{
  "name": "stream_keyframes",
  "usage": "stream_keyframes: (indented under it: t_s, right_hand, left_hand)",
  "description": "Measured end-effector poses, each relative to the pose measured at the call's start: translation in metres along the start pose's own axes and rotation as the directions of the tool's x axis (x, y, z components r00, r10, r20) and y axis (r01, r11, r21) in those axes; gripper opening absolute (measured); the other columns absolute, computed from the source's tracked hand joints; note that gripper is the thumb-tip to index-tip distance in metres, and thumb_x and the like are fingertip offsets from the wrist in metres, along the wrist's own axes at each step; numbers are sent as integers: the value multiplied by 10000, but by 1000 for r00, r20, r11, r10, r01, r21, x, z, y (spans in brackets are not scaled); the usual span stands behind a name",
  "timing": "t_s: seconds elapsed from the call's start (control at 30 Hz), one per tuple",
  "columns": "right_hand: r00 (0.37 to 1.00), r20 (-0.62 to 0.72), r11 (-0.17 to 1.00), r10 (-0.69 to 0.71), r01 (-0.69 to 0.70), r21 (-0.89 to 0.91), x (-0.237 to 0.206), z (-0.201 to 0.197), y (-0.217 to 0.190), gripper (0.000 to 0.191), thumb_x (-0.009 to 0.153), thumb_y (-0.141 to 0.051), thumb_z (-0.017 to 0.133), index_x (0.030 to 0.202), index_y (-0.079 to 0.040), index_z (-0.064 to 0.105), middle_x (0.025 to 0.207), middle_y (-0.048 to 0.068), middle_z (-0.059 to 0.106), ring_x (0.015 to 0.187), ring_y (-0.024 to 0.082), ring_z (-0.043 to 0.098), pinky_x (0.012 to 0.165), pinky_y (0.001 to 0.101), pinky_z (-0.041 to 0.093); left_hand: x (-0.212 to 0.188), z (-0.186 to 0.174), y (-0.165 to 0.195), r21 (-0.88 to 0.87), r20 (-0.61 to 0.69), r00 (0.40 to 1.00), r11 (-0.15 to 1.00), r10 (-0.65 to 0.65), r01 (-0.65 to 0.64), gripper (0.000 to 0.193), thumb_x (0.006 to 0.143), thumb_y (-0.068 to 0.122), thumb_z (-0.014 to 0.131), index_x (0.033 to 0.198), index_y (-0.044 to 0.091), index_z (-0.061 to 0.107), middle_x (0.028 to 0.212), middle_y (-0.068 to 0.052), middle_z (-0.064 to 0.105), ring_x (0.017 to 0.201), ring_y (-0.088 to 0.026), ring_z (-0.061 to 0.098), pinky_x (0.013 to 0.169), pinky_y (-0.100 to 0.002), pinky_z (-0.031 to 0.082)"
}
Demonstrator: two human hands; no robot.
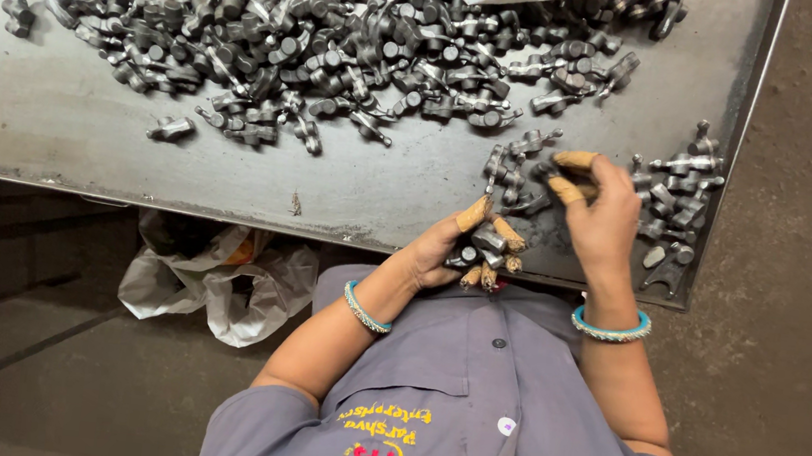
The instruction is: The person sorts small dark metal castings spread across a metal table, picking up handfuls and individual pieces, looking them over, and placing them into separate piles and into a white bag on the table. They occasionally sweep pieces together and reach across the table to gather more parts.
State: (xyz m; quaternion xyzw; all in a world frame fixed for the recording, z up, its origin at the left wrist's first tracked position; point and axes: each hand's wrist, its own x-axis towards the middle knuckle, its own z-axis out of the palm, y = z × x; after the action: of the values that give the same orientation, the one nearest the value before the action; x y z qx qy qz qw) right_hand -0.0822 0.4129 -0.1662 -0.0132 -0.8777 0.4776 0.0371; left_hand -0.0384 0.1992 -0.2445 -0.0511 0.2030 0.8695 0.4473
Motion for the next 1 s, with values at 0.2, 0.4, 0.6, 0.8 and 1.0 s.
stream_keyframes:
  t_s: [0.2, 0.4, 0.6, 0.8, 1.0]
  right_hand:
    - [997, -39, 965, -60, 48, -256, -5, -16, 6, 441, 820, -94, 889, 1229, -45, 730, 1084, 152, 646, 960, 308, 636, 861, 391, 530]
    - [982, -64, 924, -178, 145, -354, -2, 1, 3, 473, 775, -117, 914, 1168, -21, 670, 1129, 109, 695, 1043, 357, 563, 946, 419, 456]
    - [982, -60, 984, 177, -175, 32, -1, 1, 17, 363, 834, -111, 859, 1142, -55, 673, 1095, 54, 733, 955, 207, 715, 866, 349, 578]
    - [870, 337, 227, 361, -432, 873, -10, -25, 39, 307, 916, -181, 740, 1199, -108, 647, 1117, 61, 725, 1015, 213, 740, 819, 420, 613]
    - [840, 438, 61, 320, -479, 875, -18, -35, 54, 365, 1024, -214, 705, 1352, -61, 659, 1133, 124, 739, 885, 191, 678, 789, 390, 589]
  left_hand:
    - [4, -1, 3, 37, 11, 1000, 999, -18, 18, 613, 1071, 530, 528, 1226, -54, 634, 1010, -232, 741, 699, -241, 732, 489, -269, 552]
    - [4, -1, 3, 46, 6, 1000, 999, -18, 18, 579, 1061, 519, 539, 1215, -32, 627, 1016, -239, 739, 706, -256, 736, 518, -290, 570]
    - [4, 0, 3, 45, 10, 1000, 999, -15, 15, 616, 1061, 547, 527, 1241, -33, 627, 1029, -237, 742, 715, -247, 738, 511, -276, 566]
    - [5, 3, 5, 91, 33, 999, 996, 2, -5, 657, 1055, 563, 525, 1278, -47, 622, 1063, -227, 731, 757, -256, 743, 552, -288, 584]
    - [5, 8, 6, 123, 7, 1000, 992, 1, -2, 671, 1062, 565, 531, 1281, -65, 606, 1075, -237, 724, 844, -285, 758, 586, -303, 600]
